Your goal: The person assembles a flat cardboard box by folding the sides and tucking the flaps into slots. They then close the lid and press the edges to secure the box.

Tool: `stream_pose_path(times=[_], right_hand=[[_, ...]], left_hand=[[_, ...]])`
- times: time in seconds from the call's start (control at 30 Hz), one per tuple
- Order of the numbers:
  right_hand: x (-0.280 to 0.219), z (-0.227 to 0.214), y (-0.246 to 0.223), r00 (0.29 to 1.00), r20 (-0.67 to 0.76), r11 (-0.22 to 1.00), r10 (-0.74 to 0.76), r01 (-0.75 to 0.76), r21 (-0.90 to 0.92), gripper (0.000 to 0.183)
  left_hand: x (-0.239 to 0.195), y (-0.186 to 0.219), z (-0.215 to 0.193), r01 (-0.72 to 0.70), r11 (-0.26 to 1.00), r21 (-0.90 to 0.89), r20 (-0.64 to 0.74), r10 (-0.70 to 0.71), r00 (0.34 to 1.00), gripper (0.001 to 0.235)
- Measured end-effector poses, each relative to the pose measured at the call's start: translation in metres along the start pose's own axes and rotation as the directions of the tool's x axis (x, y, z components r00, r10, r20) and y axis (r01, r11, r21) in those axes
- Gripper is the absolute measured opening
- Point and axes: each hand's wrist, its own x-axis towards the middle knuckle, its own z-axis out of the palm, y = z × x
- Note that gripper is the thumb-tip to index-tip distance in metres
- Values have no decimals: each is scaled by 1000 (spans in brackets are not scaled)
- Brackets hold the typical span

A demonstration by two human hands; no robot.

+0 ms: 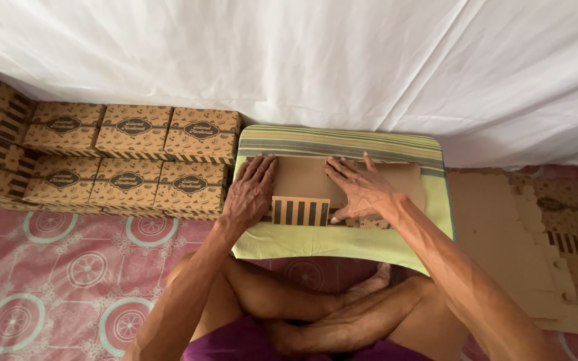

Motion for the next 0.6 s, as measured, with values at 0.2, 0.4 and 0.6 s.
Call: stream_pose_path(times=[0.2,0.4,0.6], right_hand=[[10,16,8,997,52,997,53,-55,50,148],[10,18,9,998,53,999,45,-46,15,148],[14,24,16,999,-11,999,-48,48,12,141]], left_hand=[[-5,-2,12,141,987,81,-38,-139,990,54],[-6,2,9,127,979,159,-82,-115,990,53],[2,-2,12,-31,998,59,-25,32,999,48]])
